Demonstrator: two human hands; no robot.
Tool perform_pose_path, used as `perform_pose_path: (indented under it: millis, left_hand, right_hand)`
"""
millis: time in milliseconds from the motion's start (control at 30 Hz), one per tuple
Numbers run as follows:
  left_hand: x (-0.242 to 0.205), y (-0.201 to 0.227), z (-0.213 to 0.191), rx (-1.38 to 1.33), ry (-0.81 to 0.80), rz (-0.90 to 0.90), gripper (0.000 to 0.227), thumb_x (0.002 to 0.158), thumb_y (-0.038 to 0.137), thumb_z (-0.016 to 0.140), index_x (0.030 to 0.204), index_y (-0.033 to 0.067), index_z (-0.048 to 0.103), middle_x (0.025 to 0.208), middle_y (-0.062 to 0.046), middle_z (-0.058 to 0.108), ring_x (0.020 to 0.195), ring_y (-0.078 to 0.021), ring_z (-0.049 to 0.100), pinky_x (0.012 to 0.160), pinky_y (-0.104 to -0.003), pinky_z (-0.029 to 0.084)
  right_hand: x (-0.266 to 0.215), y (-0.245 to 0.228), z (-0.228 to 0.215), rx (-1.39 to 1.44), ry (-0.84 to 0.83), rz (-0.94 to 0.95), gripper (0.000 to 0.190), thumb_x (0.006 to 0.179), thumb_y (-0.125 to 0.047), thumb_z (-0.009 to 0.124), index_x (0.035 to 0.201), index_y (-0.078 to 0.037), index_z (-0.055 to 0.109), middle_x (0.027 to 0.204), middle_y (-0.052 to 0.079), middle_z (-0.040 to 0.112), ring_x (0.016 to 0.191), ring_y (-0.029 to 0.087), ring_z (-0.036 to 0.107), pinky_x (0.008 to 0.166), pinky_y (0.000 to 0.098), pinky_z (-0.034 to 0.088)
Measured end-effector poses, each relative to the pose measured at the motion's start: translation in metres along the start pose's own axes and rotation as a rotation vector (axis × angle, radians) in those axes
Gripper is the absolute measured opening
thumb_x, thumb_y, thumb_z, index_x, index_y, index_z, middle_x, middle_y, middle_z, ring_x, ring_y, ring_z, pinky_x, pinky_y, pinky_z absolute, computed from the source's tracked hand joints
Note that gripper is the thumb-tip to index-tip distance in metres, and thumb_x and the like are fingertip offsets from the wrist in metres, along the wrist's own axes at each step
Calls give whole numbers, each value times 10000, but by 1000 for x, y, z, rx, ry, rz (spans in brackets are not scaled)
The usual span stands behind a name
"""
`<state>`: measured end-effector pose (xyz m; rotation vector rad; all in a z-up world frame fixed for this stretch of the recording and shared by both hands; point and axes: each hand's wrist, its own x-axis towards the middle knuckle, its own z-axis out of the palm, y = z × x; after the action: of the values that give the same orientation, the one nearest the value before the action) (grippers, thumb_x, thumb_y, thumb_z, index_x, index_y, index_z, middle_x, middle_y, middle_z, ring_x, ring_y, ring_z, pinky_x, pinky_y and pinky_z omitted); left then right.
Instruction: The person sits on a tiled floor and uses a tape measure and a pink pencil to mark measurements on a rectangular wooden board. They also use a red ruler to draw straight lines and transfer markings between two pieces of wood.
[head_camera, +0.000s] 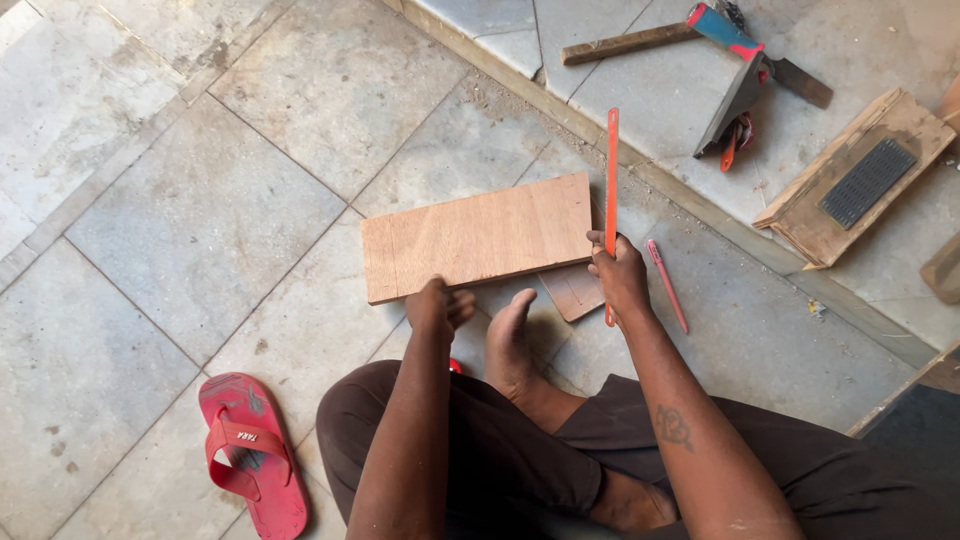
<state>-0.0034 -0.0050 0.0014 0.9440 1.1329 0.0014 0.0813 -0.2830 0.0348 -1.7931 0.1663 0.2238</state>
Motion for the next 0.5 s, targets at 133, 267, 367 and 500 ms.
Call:
perform_pose_path:
  millis: [133,267,367,500]
  left_hand:
    - [-23,-8,22,1113,-85,426,423,1033,430,629,1074,13,686,1073,-237,739,970,-403,723,771,-499,564]
    - [-25,22,53,1472,-165,934,442,946,448,701,1236,126,616,1244,-122,704,1193,-328,662,957,-509,558]
    - [-4,55,76,1656,-154,1124,777,773,504,814,1383,125,518,1496,-139,507,1352,-343,479,990,-547,465]
    - [14,71,98,1677,-176,1179,1235,567,679,902,1527,126,356,1544,-154,399,1462,-351,361,1113,-584,312]
  right_hand:
    - [-3,-1,-6,-58,-12,-19,357,961,-129,559,1285,-31,670,1090,39,729,831,112,621,794,289,539]
    - [-6,5,-19,-438,25,19,326,995,-216,613,1278,-71,689,991,182,750,860,211,685,815,366,523]
    - [-4,28,-27,-388,44,18,309,966,-179,542,1228,-80,673,990,159,771,905,258,762,831,386,569]
    - [7,52,-36,-556,152,-125,272,932,-159,623,1171,-36,668,1080,202,736,1030,365,694,896,458,531]
